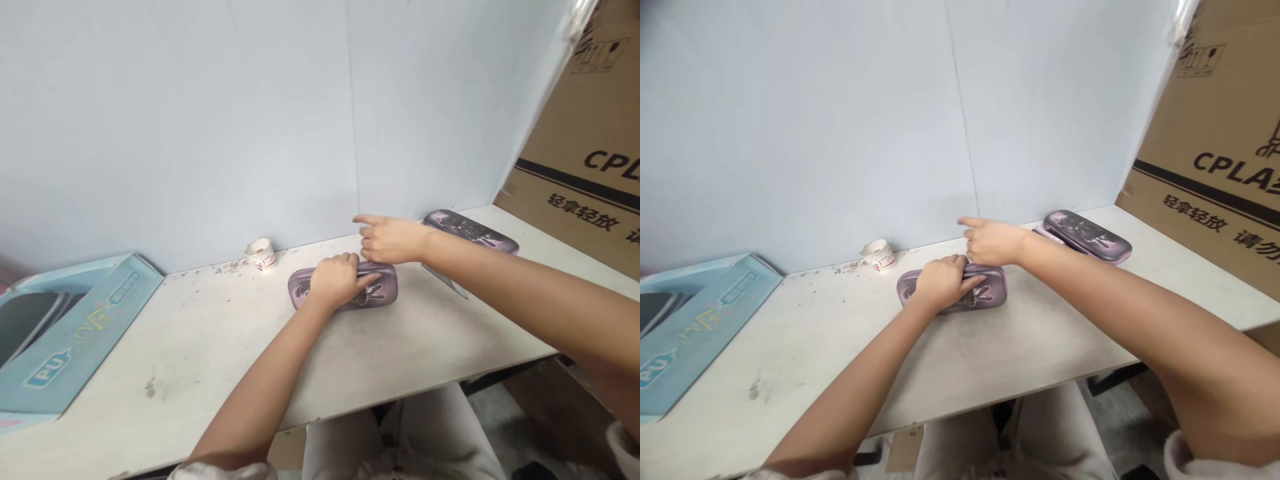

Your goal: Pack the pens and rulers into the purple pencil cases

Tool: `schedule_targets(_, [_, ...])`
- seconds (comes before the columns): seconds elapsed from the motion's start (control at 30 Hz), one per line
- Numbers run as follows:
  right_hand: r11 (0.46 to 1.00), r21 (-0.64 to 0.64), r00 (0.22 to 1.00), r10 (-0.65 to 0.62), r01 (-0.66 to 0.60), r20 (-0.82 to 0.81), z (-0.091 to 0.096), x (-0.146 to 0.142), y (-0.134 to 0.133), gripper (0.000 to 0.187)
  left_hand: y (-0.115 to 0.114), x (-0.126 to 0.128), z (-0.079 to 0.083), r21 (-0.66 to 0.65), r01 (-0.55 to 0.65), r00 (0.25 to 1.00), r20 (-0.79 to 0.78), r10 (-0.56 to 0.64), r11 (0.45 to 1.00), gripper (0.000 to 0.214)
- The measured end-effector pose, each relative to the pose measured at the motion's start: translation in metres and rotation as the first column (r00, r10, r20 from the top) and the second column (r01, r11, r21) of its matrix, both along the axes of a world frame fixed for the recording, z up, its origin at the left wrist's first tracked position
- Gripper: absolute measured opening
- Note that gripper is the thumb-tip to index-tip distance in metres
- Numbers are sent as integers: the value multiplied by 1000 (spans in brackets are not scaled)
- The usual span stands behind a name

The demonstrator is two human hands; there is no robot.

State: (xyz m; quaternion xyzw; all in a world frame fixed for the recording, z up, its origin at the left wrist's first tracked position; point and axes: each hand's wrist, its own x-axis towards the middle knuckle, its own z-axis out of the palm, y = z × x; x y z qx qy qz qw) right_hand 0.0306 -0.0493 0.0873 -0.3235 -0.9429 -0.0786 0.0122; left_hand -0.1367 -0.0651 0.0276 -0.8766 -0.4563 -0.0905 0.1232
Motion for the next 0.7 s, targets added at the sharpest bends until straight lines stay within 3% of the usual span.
schedule_targets(0.1, [991,59,992,114,-117,45,10,-28,-4,24,-7,2,-3,35,-69,995,75,66,997,54])
schedule_targets(0.17, [985,134,994,104,-106,20,5,-33,-9,26,-11,3,-5,63,-106,989,112,99,992,48])
schedule_targets(0.23, [983,183,997,-7,22,-80,-9,-31,-17,25,-14,4,-7,91,-106,987,134,93,990,45])
schedule_targets(0.3, [964,153,957,-182,219,-225,-30,-29,-26,25,-16,4,-8,104,-85,986,153,69,991,43])
schedule_targets(0.37, [910,47,855,-366,411,-368,-54,-30,-34,32,-16,1,-8,105,-68,985,166,50,992,42])
schedule_targets(0.43, [850,13,767,-469,527,-438,-74,-33,-39,38,-16,-5,-9,91,-55,987,157,41,994,41])
schedule_targets(0.57, [829,60,751,-470,556,-464,-89,-41,-43,42,-11,-36,-10,48,-109,980,174,99,993,41])
schedule_targets(0.7, [840,74,756,-440,537,-484,-88,-43,-42,42,-8,-82,-19,-69,-216,877,425,224,974,45])
